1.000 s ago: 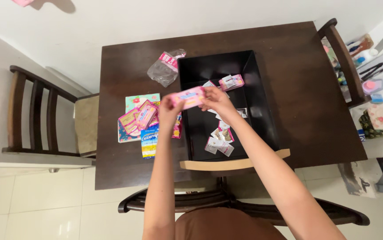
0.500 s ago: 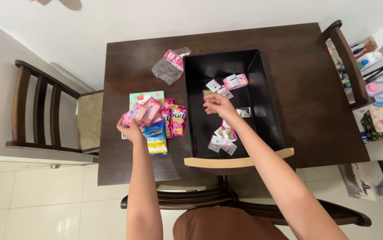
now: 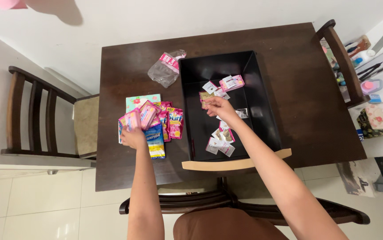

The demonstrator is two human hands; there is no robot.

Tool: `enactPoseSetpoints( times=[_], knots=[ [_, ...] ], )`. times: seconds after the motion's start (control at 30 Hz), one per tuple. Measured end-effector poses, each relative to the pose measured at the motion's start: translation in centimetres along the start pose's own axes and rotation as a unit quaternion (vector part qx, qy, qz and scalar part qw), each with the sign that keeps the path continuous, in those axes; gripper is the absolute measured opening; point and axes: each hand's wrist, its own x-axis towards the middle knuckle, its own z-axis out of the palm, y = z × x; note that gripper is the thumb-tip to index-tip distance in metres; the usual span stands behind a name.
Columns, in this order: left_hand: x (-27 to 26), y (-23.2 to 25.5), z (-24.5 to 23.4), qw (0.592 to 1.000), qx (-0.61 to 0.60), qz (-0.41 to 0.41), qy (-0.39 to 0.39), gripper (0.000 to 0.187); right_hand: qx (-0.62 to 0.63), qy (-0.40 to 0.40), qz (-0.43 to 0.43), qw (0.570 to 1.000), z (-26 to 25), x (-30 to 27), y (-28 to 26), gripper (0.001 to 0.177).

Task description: The person removes various detergent and cleaning product packets from a black plastic bin and places them on a wooden table. The person handles the packets one by one, separating them into small stacks on the table surface.

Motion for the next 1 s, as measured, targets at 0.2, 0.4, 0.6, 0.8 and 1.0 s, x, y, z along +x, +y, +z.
enactPoseSetpoints(
  times=[0.2,0.4,0.6,0.8,1.0],
  knots=[
    [-2.6,6.4,0.1,0.988,-0.019,0.153,-0.011,0.048,-0.055,0.024,0.015,0.998,0.1,-1.0,-1.2,0.027],
    [-9.8,17.4,-3.1,0.941,-0.211,0.202,-0.172,0.039,-0.055,0.032,-0.011,0.998,0.0,-0.7,-1.2,0.026],
    [-15.2,24.4,-4.5,0.867,-0.246,0.384,-0.201,0.026,-0.091,0.080,-0.007,0.993,-1.7,-0.2,0.6,0.027],
    [-18.3,24.6,0.3,0.851,-0.187,0.376,-0.316,0.023,-0.116,0.138,-0.081,0.980,-4.6,1.2,3.9,0.033],
    [-19.0,22.9,9.0,0.813,-0.040,0.446,-0.372,0.044,-0.220,0.201,-0.069,0.952,-7.0,2.2,5.6,0.044]
  ],
)
